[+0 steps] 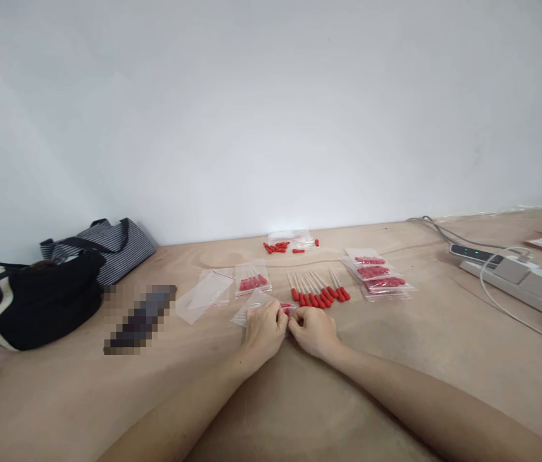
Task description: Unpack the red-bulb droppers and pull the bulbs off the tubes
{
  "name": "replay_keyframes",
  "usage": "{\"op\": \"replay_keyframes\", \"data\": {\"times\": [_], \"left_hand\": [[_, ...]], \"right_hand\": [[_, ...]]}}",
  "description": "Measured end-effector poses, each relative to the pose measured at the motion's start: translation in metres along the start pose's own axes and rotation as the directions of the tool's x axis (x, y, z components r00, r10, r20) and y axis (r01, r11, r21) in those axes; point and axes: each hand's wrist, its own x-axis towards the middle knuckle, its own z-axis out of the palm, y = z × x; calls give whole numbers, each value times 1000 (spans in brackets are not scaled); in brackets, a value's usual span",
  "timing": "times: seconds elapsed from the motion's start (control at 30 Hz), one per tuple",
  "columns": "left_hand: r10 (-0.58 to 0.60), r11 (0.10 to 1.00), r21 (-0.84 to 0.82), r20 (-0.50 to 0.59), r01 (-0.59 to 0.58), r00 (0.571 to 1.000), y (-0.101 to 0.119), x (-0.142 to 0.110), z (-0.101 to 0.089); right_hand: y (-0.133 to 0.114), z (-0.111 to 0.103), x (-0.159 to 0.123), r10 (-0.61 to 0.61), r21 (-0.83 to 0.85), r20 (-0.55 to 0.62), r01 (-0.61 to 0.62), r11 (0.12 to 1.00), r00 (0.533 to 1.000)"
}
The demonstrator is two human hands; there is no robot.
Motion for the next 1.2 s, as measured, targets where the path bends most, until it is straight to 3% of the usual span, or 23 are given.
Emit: {"op": "replay_keyframes", "data": {"times": [0.2, 0.37, 0.53, 0.73, 1.03, 1.1, 1.2], "left_hand": [[221, 972, -58, -110, -228, 969, -20, 2, -13], [376, 915, -133, -69, -382, 924, -60, -2, -21], [349, 927, -169, 59, -335, 935, -81, -12, -18], [250, 949, -209, 38, -237, 967, -77, -15, -15], [176, 966, -191, -19, -176, 984, -71, -19, -12], [181, 965, -185, -38, -185, 983, -71, -19, -11], [192, 962, -183, -59, -200, 980, -72, -19, -11]], "right_hand": [[11, -8, 1, 16, 60, -36, -14, 998, 999], [22, -11, 1, -147, 33, -91, 150, 988, 985], [23, -9, 4, -249, 14, -33, 250, 968, 968], [26, -7, 9, -343, 49, -8, 343, 938, 939], [30, 2, 13, -607, 224, -2, 592, 774, 795], [27, 0, 10, -593, 125, 7, 588, 799, 805], [22, -4, 7, -506, -94, 0, 504, 859, 863]]}}
